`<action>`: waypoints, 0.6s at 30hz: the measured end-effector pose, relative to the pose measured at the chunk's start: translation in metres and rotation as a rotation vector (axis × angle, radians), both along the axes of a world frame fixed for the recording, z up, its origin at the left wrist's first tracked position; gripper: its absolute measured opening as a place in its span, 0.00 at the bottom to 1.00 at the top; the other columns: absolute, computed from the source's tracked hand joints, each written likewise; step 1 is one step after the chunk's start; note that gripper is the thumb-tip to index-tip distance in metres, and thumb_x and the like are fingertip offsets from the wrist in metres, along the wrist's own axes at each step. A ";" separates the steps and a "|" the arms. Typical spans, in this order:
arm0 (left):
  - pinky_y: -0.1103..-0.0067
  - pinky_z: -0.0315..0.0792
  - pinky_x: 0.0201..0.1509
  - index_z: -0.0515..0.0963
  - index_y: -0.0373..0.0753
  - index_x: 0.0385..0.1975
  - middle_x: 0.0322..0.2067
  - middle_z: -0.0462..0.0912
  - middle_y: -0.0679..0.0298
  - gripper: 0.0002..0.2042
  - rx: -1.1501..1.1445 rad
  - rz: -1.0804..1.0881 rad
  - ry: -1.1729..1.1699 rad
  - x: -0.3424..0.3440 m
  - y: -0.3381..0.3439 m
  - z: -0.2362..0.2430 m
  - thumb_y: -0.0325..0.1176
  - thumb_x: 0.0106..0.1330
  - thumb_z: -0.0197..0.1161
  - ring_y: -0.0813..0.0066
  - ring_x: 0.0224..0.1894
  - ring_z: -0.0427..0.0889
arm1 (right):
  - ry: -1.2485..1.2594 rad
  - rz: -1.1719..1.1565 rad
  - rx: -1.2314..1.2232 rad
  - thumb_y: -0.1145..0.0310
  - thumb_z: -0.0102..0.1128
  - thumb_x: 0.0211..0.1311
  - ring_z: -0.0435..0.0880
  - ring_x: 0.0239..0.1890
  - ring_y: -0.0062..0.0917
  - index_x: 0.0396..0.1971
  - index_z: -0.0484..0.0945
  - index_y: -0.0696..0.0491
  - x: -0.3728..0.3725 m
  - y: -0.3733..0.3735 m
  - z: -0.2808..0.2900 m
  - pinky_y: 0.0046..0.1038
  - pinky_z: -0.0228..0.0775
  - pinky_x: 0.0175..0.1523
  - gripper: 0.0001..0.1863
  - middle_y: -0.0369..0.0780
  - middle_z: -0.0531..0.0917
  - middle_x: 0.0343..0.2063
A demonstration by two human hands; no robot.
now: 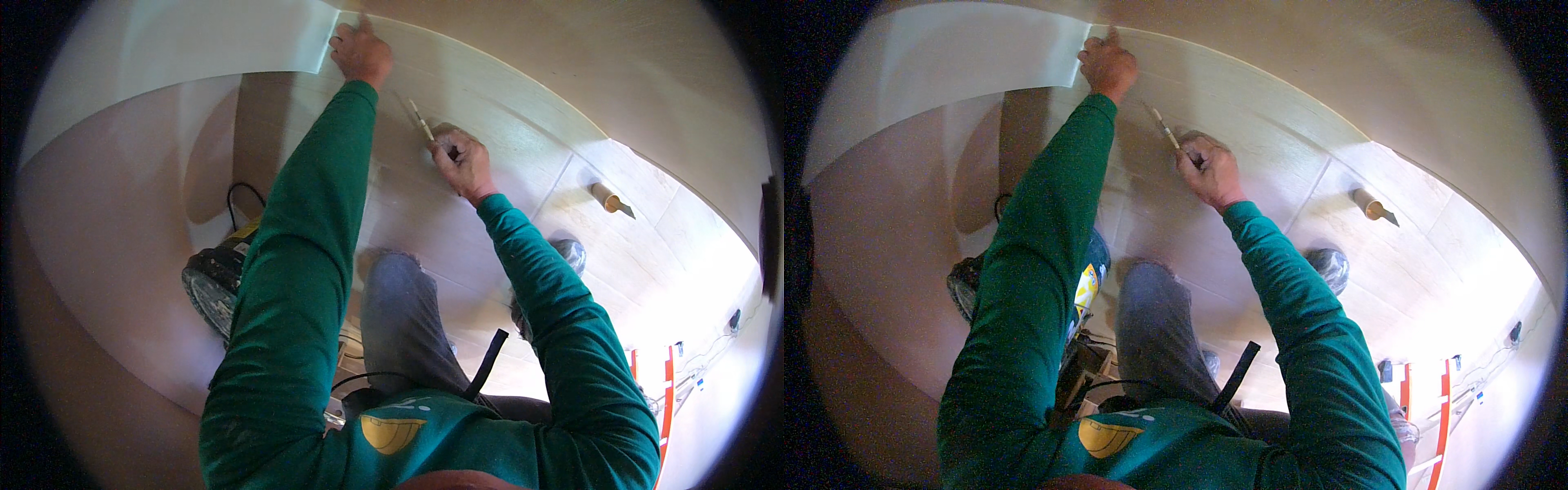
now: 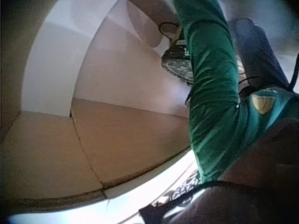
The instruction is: The person kneels on the floor and uses a small brush to apply a sealant or caulk along the base of a wall and around a floor pipe. They repeatedly dip the brush into a container to reload the material and smooth the bead along the edges.
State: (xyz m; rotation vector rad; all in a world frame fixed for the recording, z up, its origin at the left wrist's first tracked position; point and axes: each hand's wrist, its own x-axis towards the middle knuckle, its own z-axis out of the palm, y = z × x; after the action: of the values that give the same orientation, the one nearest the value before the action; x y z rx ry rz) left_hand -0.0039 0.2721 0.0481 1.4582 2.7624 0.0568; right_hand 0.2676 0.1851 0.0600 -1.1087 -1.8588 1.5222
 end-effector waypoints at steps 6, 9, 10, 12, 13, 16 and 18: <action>0.50 0.71 0.60 0.75 0.46 0.68 0.55 0.72 0.46 0.28 -0.034 -0.026 -0.048 -0.002 -0.004 -0.004 0.36 0.66 0.62 0.39 0.57 0.73 | -0.032 -0.025 -0.025 0.67 0.68 0.68 0.83 0.29 0.24 0.35 0.85 0.56 -0.001 -0.001 -0.002 0.28 0.78 0.40 0.07 0.40 0.86 0.29; 0.50 0.72 0.59 0.78 0.43 0.63 0.55 0.74 0.46 0.24 0.118 -0.157 -0.039 -0.009 -0.010 -0.012 0.35 0.65 0.62 0.41 0.58 0.73 | -0.001 -0.035 -0.065 0.67 0.68 0.68 0.80 0.29 0.20 0.35 0.85 0.56 -0.001 -0.002 -0.003 0.26 0.76 0.39 0.07 0.37 0.84 0.27; 0.50 0.72 0.58 0.80 0.41 0.61 0.55 0.75 0.45 0.23 0.126 -0.194 -0.076 -0.013 -0.014 -0.014 0.35 0.65 0.62 0.42 0.58 0.74 | 0.006 -0.038 -0.085 0.67 0.69 0.68 0.80 0.29 0.19 0.36 0.85 0.56 -0.001 -0.002 -0.003 0.25 0.76 0.38 0.07 0.36 0.84 0.27; 0.51 0.71 0.58 0.81 0.35 0.58 0.54 0.77 0.45 0.21 0.124 -0.207 -0.088 -0.021 -0.020 -0.018 0.34 0.65 0.62 0.44 0.57 0.75 | 0.008 -0.040 -0.093 0.68 0.69 0.68 0.79 0.28 0.17 0.36 0.85 0.56 -0.001 -0.002 -0.003 0.25 0.75 0.38 0.07 0.35 0.83 0.27; 0.52 0.70 0.59 0.81 0.33 0.56 0.54 0.78 0.45 0.21 0.098 -0.186 -0.110 -0.025 -0.022 -0.020 0.33 0.65 0.62 0.45 0.57 0.76 | 0.004 -0.045 -0.099 0.68 0.69 0.68 0.78 0.28 0.17 0.36 0.85 0.56 -0.001 -0.002 -0.003 0.24 0.75 0.38 0.07 0.35 0.83 0.27; 0.54 0.68 0.60 0.81 0.25 0.51 0.55 0.79 0.45 0.20 0.117 -0.433 0.151 -0.033 -0.021 -0.020 0.32 0.64 0.62 0.47 0.56 0.77 | 0.011 -0.059 -0.112 0.67 0.68 0.69 0.78 0.27 0.17 0.36 0.85 0.56 -0.002 -0.002 -0.003 0.24 0.74 0.37 0.08 0.35 0.83 0.27; 0.56 0.67 0.61 0.81 0.24 0.52 0.55 0.79 0.44 0.20 -0.032 -0.487 0.189 -0.033 -0.015 -0.017 0.32 0.64 0.62 0.46 0.56 0.77 | 0.003 -0.065 -0.061 0.65 0.68 0.70 0.77 0.27 0.17 0.35 0.84 0.57 -0.002 -0.002 -0.001 0.24 0.74 0.36 0.09 0.34 0.82 0.26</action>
State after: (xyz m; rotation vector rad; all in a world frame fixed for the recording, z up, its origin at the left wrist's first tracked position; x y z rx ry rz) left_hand -0.0373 0.2570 0.0311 2.1776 2.4305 -0.1373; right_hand 0.2654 0.1833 0.0586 -1.1820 -1.7682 1.5521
